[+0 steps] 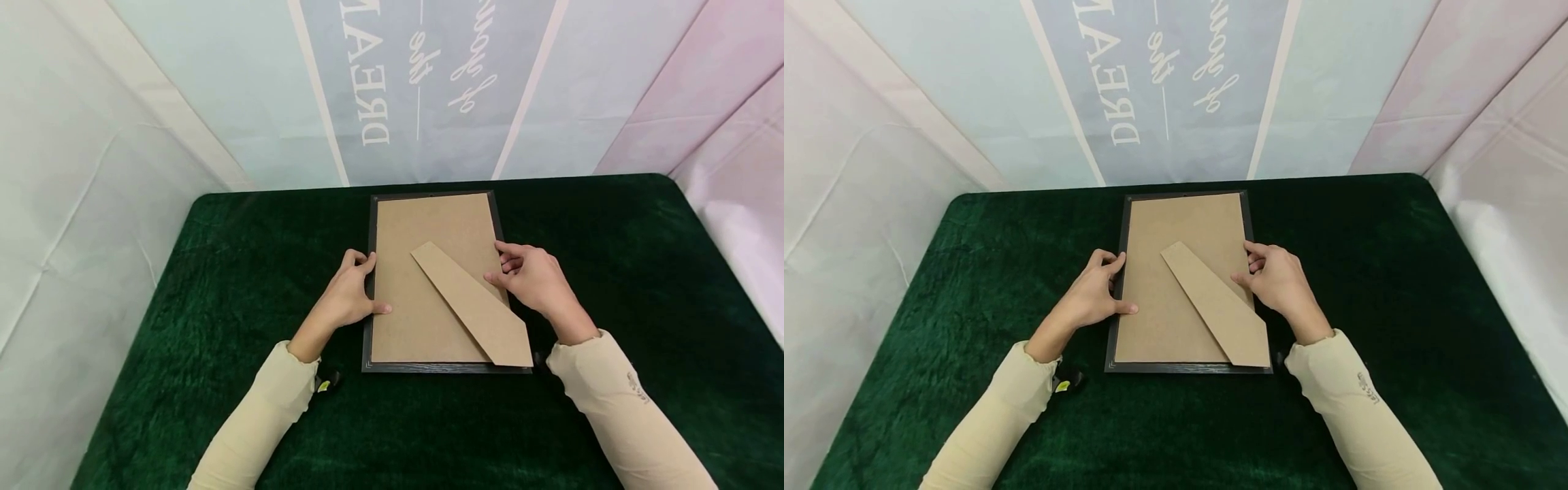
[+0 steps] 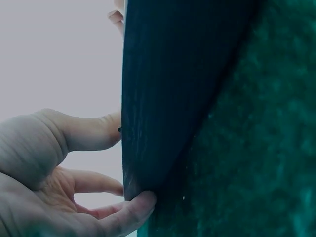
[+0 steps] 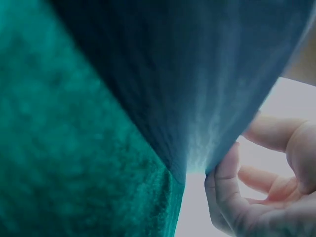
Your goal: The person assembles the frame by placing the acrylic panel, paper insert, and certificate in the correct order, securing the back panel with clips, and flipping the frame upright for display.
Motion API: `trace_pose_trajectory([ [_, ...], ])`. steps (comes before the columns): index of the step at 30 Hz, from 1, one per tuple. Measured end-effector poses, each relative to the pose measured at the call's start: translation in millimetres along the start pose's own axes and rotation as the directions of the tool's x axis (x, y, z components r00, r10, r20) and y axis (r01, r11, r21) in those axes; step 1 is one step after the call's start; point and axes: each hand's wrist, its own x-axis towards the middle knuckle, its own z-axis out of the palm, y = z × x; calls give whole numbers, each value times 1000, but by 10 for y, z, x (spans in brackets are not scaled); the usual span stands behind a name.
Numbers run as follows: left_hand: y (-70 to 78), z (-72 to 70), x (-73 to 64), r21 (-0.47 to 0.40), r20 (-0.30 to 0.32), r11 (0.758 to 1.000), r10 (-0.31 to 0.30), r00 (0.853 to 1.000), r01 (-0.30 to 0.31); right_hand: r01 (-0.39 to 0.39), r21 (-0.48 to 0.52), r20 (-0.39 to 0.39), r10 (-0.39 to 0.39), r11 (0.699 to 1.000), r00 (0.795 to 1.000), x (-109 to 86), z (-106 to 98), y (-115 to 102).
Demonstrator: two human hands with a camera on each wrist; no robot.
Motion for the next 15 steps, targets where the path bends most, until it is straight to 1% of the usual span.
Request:
trace_pose_trajectory([
  [3,-3,7,3,-3,-10,1000,3,1000,-3,7,21,-16,-7,1000,1000,3,0,0],
  [7,0,15,2,-2,-14,1000,2,1000,-2,36,41,-40,-34,999,999,13,-1,-2],
  [11,-3,11,9,9,1,1000,9,1000,-9,21,39,-26,-20,999,999,20,-9,5],
  [15,-25,-3,18,5,24,1000,28,999,-28,6,36,-8,-5,999,1000,25,-18,9],
])
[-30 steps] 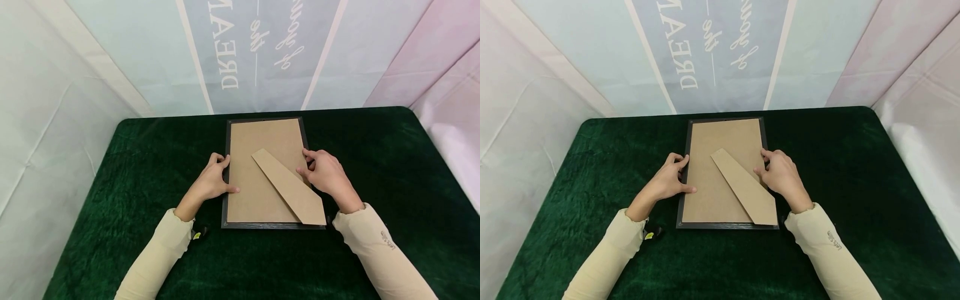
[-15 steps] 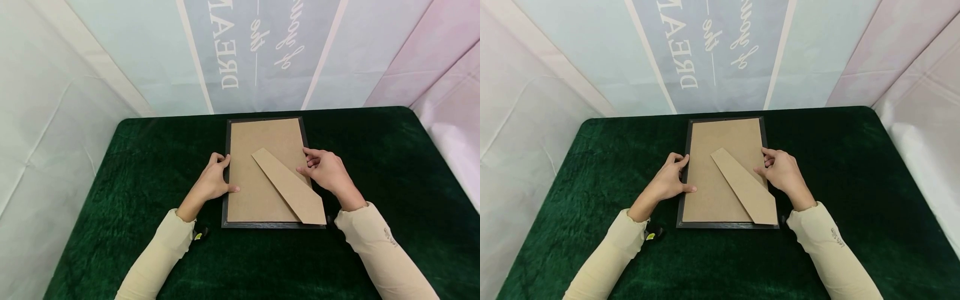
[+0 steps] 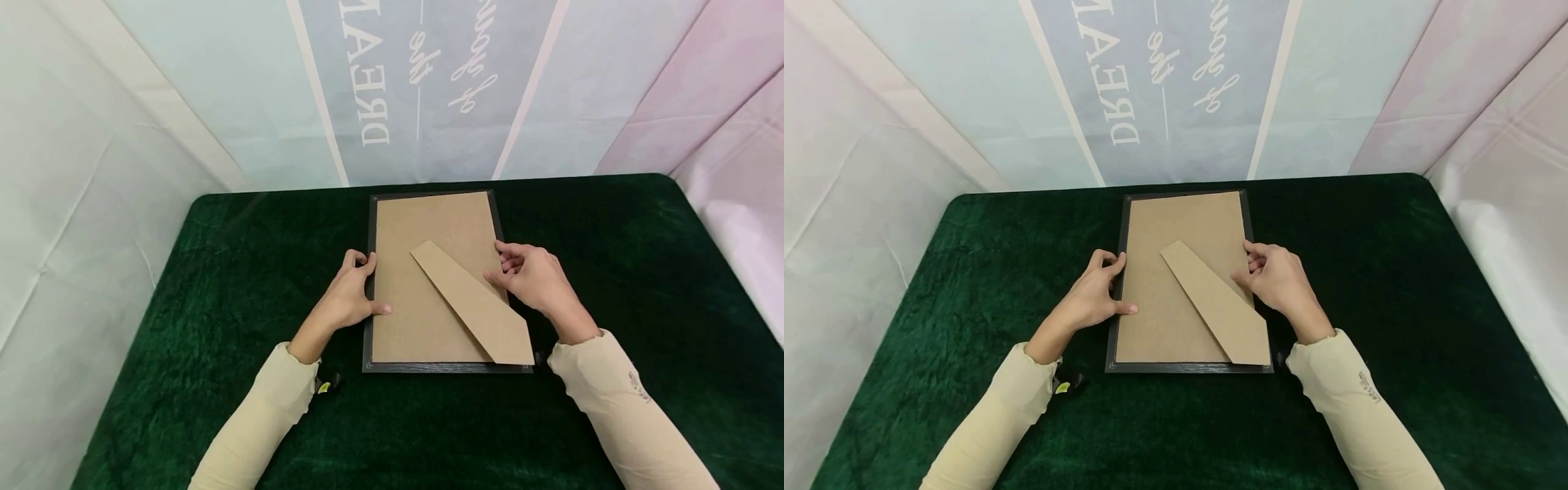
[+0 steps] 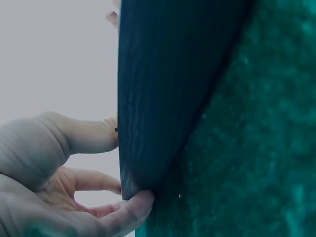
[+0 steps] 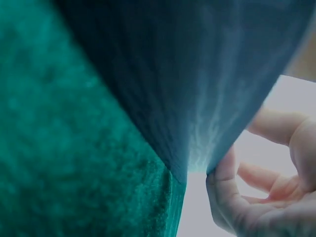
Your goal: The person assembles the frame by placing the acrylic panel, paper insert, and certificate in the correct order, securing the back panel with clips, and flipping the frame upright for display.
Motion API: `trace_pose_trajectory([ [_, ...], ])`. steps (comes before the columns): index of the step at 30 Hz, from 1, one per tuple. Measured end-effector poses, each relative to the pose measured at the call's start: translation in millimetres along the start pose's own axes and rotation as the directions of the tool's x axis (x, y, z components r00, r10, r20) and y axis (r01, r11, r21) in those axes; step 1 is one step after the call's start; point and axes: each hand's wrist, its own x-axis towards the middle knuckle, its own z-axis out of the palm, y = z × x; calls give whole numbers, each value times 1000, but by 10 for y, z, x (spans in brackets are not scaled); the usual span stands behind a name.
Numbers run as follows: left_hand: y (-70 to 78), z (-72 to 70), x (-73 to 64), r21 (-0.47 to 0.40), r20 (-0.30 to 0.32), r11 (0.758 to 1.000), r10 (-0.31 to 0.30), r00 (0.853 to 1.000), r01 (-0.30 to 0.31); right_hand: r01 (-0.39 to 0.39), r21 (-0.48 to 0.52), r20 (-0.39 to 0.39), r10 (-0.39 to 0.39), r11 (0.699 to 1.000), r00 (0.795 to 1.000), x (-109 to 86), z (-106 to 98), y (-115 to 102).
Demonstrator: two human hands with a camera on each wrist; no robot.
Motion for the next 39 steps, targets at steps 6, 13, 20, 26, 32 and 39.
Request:
trace_pose_trajectory([
  [6,-22,-3,2,-21,16,1000,24,1000,-24,15,10,-6,-15,1000,1000,1,-9,8],
  [13,3,5,-5,-18,22,1000,16,1000,-16,-6,-43,36,8,999,999,-14,-30,-2],
  [20,17,-2,-11,-28,30,1000,4,1000,-3,-27,-104,95,37,994,995,-25,-86,-56],
  [26,-1,-18,-21,-48,46,999,10,999,-8,-37,-180,115,59,983,992,-27,-131,-97],
  [32,-15,-12,-13,-47,44,999,16,999,-14,-57,-141,137,77,988,988,-22,-161,-59],
  [39,-24,-5,-17,-46,36,999,12,999,-10,-97,11,177,94,995,980,16,-181,58],
])
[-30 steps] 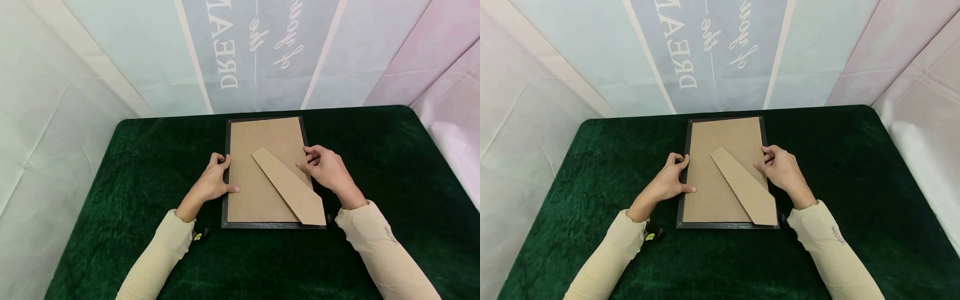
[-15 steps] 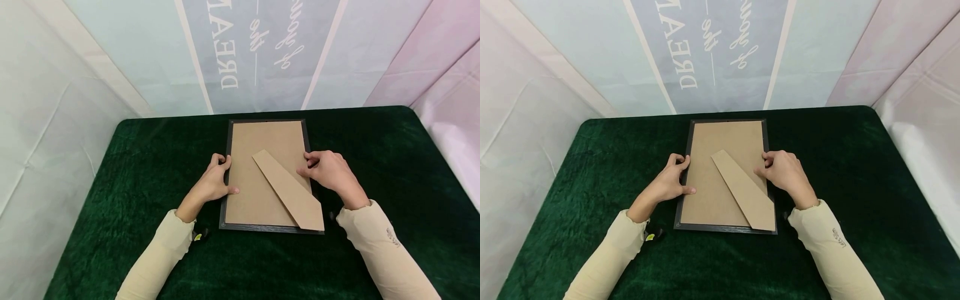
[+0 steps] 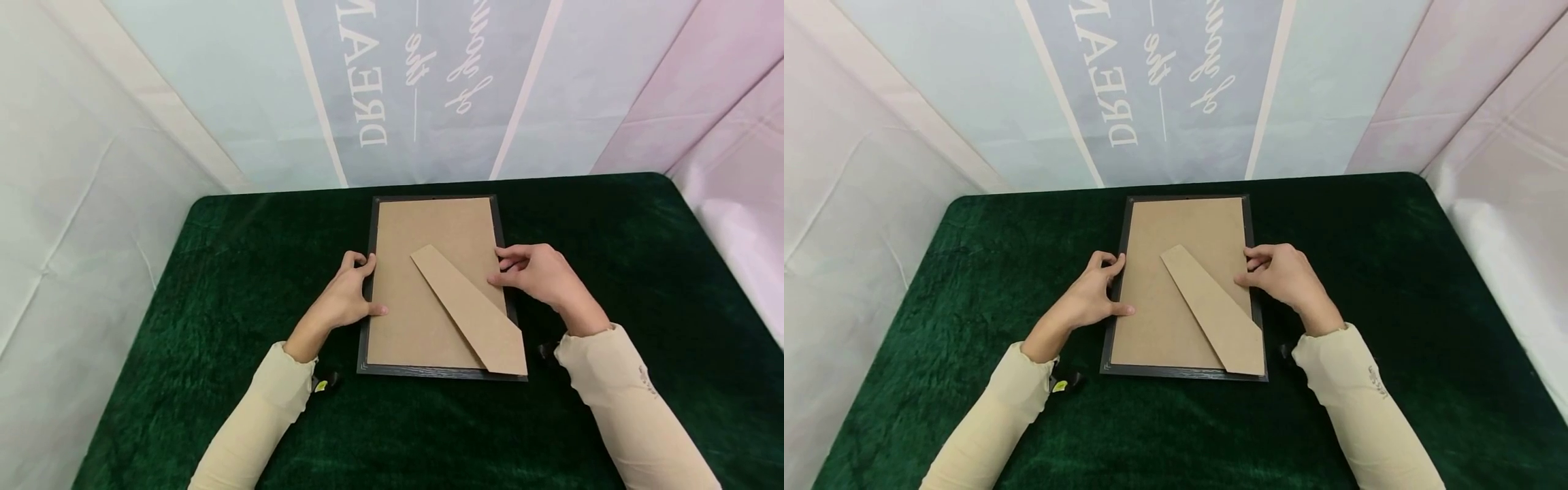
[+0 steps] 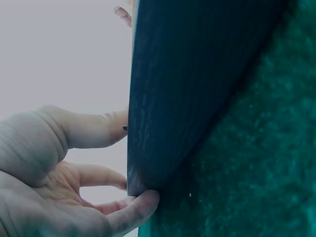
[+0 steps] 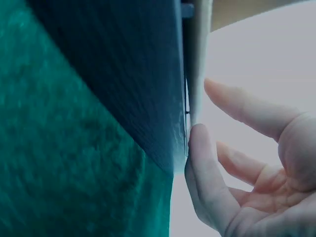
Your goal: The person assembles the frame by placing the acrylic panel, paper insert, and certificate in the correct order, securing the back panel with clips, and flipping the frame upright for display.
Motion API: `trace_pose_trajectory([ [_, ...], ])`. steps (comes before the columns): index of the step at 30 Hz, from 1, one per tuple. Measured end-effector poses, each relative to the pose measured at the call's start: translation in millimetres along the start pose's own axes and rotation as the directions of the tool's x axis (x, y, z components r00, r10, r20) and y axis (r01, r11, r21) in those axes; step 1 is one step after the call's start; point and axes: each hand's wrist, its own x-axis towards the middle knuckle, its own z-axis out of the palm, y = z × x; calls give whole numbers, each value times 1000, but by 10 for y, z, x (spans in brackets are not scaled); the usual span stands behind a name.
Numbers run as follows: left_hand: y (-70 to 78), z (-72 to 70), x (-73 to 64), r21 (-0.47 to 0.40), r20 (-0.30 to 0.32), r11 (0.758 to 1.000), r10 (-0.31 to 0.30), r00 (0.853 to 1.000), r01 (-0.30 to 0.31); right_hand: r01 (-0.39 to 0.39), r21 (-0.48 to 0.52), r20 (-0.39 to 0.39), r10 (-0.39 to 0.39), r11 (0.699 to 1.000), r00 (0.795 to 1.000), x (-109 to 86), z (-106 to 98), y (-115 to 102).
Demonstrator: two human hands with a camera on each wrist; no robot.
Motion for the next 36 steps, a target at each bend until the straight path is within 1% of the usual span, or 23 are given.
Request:
trace_pose_trajectory([
  [2,-3,-2,0,1,-4,1000,2,1000,-2,-14,36,12,13,999,1000,17,-4,19],
  [5,-5,-3,-1,1,-7,1000,6,1000,-6,-14,40,11,14,999,1000,23,5,27],
  [9,-9,-14,-7,-1,-13,1000,7,1000,-7,22,-26,-19,-22,999,1000,14,23,-6],
  [14,7,-15,-16,-5,-8,1000,10,1000,-10,43,-92,-43,-47,995,998,13,16,-22],
  [17,16,0,-21,4,1,1000,12,1000,-12,48,-105,-44,-53,993,998,9,14,-10],
  [22,7,13,-32,11,-16,1000,3,1000,-3,61,-108,-51,-67,992,996,15,34,5],
  [25,-12,12,-47,8,-13,1000,6,1000,-6,61,-127,-58,-69,990,996,18,45,15],
  [29,-61,8,-67,-37,0,999,19,1000,-19,69,-151,-70,-81,986,994,15,52,23],
  [33,-110,13,-68,-97,17,995,31,999,-30,79,-145,-89,-93,986,992,13,53,48],
  [36,-132,21,-57,-122,23,992,30,999,-27,84,-138,-93,-97,987,991,13,58,70],
])
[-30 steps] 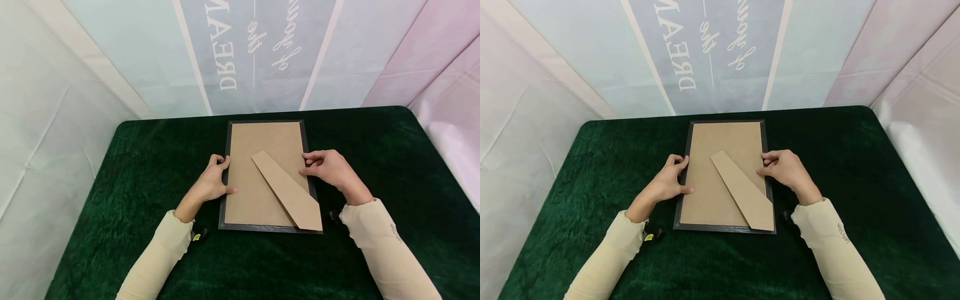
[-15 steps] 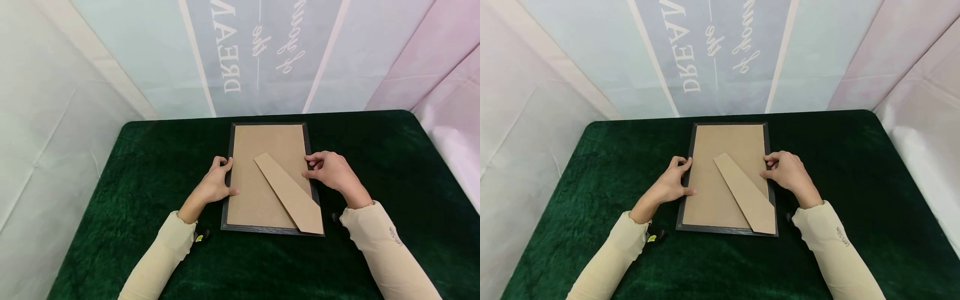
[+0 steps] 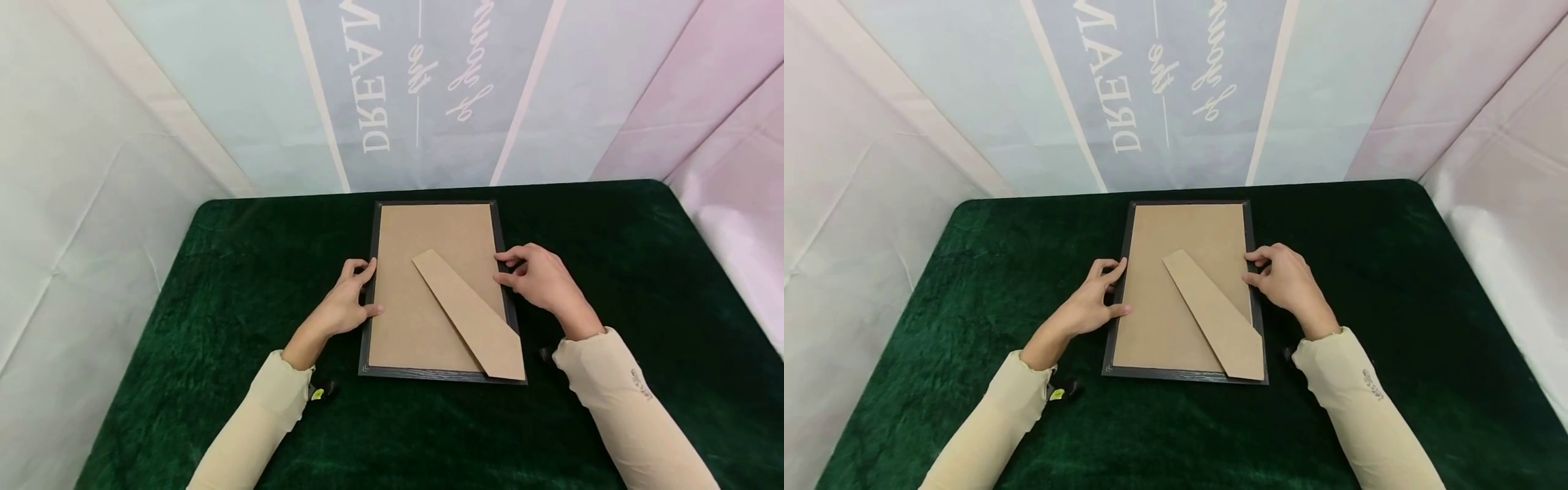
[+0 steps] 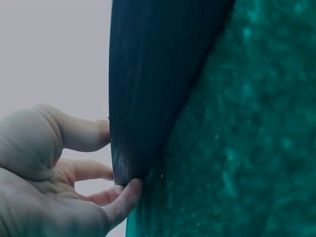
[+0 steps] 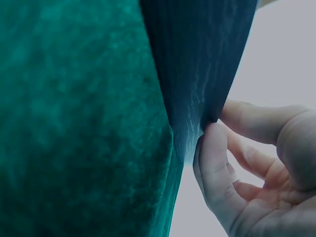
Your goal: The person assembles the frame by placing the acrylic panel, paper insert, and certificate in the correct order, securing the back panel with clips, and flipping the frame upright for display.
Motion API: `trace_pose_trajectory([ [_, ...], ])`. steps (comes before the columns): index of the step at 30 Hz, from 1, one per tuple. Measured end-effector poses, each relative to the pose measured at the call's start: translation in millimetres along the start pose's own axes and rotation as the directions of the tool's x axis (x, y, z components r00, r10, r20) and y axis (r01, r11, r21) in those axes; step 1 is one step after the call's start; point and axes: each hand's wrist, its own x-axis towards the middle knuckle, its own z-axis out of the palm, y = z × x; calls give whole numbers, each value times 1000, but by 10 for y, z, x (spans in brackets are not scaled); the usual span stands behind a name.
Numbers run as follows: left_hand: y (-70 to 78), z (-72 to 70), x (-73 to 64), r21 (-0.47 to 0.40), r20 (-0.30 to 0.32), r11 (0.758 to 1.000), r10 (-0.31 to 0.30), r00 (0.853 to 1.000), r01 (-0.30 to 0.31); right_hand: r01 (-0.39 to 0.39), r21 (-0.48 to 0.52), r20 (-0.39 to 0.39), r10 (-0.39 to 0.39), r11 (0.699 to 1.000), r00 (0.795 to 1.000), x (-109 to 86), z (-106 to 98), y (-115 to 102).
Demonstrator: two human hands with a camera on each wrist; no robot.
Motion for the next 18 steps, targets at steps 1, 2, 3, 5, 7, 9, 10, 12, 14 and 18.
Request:
trace_pose_trajectory([
  [1,-4,1,3,-4,-1,1000,1,1000,-1,-1,0,1,1,1000,1000,-1,1,2],
  [2,-6,2,6,-6,-3,1000,2,1000,-2,-2,-1,3,2,1000,1000,-3,1,4],
  [3,-6,3,9,-5,-4,1000,4,1000,-4,-7,2,7,7,1000,1000,-5,0,6],
  [5,-6,3,15,0,-9,1000,8,1000,-8,-24,27,26,24,999,999,-5,-1,2],
  [7,0,1,16,5,-13,1000,8,1000,-8,-58,94,64,52,994,997,-8,-10,-9],
  [9,9,-4,14,7,-16,1000,2,1000,-2,-105,192,116,83,976,990,-12,-26,-30],
  [10,14,-7,12,8,-18,1000,-2,1000,2,-128,242,144,95,962,985,-18,-35,-46],
  [12,23,-13,7,8,-18,1000,-10,1000,10,-171,328,193,111,929,975,-22,-52,-70],
  [14,28,-17,4,12,-19,1000,-14,1000,15,-206,403,232,119,892,965,-22,-73,-84],
  [18,25,-28,-11,20,-19,1000,-16,1000,17,-275,598,308,101,753,946,-9,-117,-46],
])
